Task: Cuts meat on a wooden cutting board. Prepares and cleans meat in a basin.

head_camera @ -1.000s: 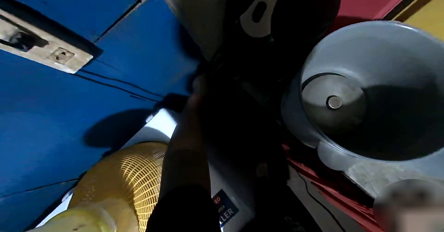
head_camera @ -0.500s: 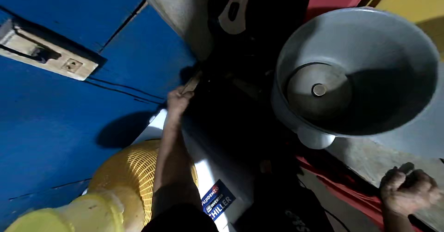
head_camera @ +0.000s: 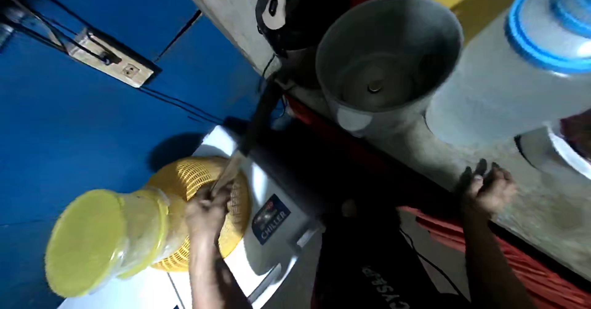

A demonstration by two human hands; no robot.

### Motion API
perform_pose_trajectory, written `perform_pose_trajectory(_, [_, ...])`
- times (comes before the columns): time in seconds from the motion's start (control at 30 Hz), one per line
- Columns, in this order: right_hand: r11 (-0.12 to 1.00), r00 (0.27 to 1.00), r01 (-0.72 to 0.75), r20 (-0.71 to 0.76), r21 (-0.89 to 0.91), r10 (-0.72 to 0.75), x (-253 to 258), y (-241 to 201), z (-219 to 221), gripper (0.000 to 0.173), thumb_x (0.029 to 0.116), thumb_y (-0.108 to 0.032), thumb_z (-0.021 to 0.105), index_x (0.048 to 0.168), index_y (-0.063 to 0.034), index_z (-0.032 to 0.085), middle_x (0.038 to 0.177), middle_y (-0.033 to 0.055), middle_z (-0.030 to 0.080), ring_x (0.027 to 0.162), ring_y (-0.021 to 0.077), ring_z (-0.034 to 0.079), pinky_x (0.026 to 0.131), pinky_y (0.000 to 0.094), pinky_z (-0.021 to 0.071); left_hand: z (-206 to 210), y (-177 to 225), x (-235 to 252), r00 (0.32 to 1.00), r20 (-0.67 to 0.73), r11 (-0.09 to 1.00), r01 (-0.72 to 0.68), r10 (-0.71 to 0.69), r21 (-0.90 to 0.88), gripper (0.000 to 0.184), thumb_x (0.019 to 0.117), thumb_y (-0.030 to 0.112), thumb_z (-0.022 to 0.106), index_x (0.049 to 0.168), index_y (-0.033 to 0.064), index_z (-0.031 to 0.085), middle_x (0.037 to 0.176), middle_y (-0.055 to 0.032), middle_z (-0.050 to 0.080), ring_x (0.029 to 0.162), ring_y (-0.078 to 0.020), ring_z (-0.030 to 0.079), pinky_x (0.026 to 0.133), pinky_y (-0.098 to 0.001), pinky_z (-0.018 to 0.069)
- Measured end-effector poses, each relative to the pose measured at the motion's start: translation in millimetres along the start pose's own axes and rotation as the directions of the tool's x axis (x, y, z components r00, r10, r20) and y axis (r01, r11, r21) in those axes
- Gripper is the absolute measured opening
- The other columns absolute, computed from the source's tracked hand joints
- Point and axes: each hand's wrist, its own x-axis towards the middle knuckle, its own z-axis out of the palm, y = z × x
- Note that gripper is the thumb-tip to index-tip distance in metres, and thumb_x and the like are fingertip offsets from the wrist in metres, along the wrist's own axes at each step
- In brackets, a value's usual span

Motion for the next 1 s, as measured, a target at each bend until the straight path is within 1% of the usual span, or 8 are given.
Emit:
perform_pose_trajectory(0.13, [0.988,0.996,0.020,0.083,0.150,-0.033,-1.0,-0.6,-10.5,0.049,0.1038,-0.026,0.049,0.141,0.0052,0.055,0.149,0.0282,0.050,0.141,0.0440,0.046,0.119,0.0520,0.0348,-35.5,-3.7,-89.5,0.996,0.073,0.996,-0.053,0.048,0.072,0.031,0.0952,0.020,0.061,0.114,-0.0047,0.065,0.083,-0.0039,0.065,0.059,-0.0015,0.055,0.055,-0.0231,0.0493])
perform_pose_trajectory(0.27, [0.948,0.985,-0.059,0.174,0.312,0.004,-21.2,7.4,-42.1,0.048,0.1035,-0.020,0.054,0.147,-0.0014,0.050,0.151,0.0228,0.048,0.140,0.0363,0.048,0.115,0.0528,0.0406,-46.9,-13.1,-145.7,0.937,0.326,0.984,-0.158,0.123,0.083,0.027,0.0923,0.013,0.062,0.111,-0.0064,0.066,0.083,-0.0037,0.066,0.058,0.0009,0.055,0.054,-0.0203,0.0495])
perform_pose_trajectory(0.4, [0.929,0.934,-0.100,0.355,0.357,-0.036,-104.4,30.4,-94.0,0.039,0.1039,-0.016,0.055,0.138,0.0025,0.056,0.137,0.0218,0.061,0.125,0.0314,0.061,0.106,0.0472,0.0511,-17.2,-28.5,-177.8,0.744,0.624,0.939,-0.340,0.238,0.046,0.026,0.0928,0.009,0.063,0.113,-0.0050,0.070,0.092,-0.0116,0.071,0.068,-0.0108,0.063,0.062,-0.0326,0.0552])
perform_pose_trajectory(0.53, [0.834,0.699,-0.457,0.705,0.309,0.122,-245.2,67.6,-143.7,0.037,0.1026,-0.016,0.057,0.135,0.0025,0.061,0.125,0.0192,0.068,0.113,0.0239,0.067,0.102,0.0407,0.0530,45.8,-32.7,-201.1,0.466,0.878,0.878,-0.460,0.111,0.133,0.032,0.1000,0.017,0.066,0.127,0.0000,0.067,0.108,-0.0205,0.072,0.092,-0.0311,0.070,0.086,-0.0519,0.0561])
perform_pose_trajectory(0.67, [0.486,0.459,-0.829,0.833,0.277,0.308,-365.2,70.3,-212.6,0.027,0.1033,-0.009,0.057,0.123,0.0086,0.065,0.112,0.0179,0.071,0.098,0.0199,0.071,0.093,0.0362,0.0573,113.6,-27.2,-269.8,0.114,0.984,0.789,-0.613,0.135,-0.037,0.035,0.1029,0.023,0.063,0.132,0.0041,0.064,0.113,-0.0174,0.071,0.093,-0.0260,0.071,0.085,-0.0447,0.0584])
perform_pose_trajectory(0.77, [-0.074,0.312,-0.932,0.890,0.354,0.332,-396.7,56.1,-269.8,0.033,0.1113,-0.024,0.041,0.123,0.0009,0.060,0.105,0.0098,0.074,0.090,0.0186,0.073,0.081,0.0351,0.0601,134.0,6.4,-363.0,-0.095,0.966,0.627,-0.744,0.240,-0.229,0.036,0.1041,0.026,0.060,0.129,0.0008,0.065,0.112,-0.0204,0.070,0.100,-0.0307,0.070,0.094,-0.0487,0.0551])
perform_pose_trajectory(0.87, [-0.524,0.421,-0.696,0.870,0.491,0.256,-399.0,57.4,-321.6,0.058,0.1095,-0.052,0.022,0.129,-0.0071,0.052,0.114,0.0099,0.070,0.105,0.0251,0.069,0.091,0.0452,0.0571,158.2,16.0,-461.8,-0.239,0.896,0.443,-0.803,0.374,-0.399,0.037,0.1020,0.026,0.060,0.126,-0.0022,0.066,0.111,-0.0232,0.071,0.105,-0.0359,0.070,0.096,-0.0526,0.0537])
perform_pose_trajectory(1.0, [-0.660,0.368,-0.236,0.694,0.714,0.619,-396.3,91.1,-384.5,0.041,0.1104,-0.045,0.033,0.109,-0.0097,0.054,0.088,0.0068,0.066,0.079,0.0177,0.068,0.074,0.0355,0.0593,163.8,29.4,-595.4,-0.381,0.884,0.215,-0.871,0.271,-0.442,0.048,0.1053,0.023,0.051,0.149,0.0028,0.049,0.137,-0.0237,0.061,0.118,-0.0389,0.065,0.099,-0.0539,0.0516])
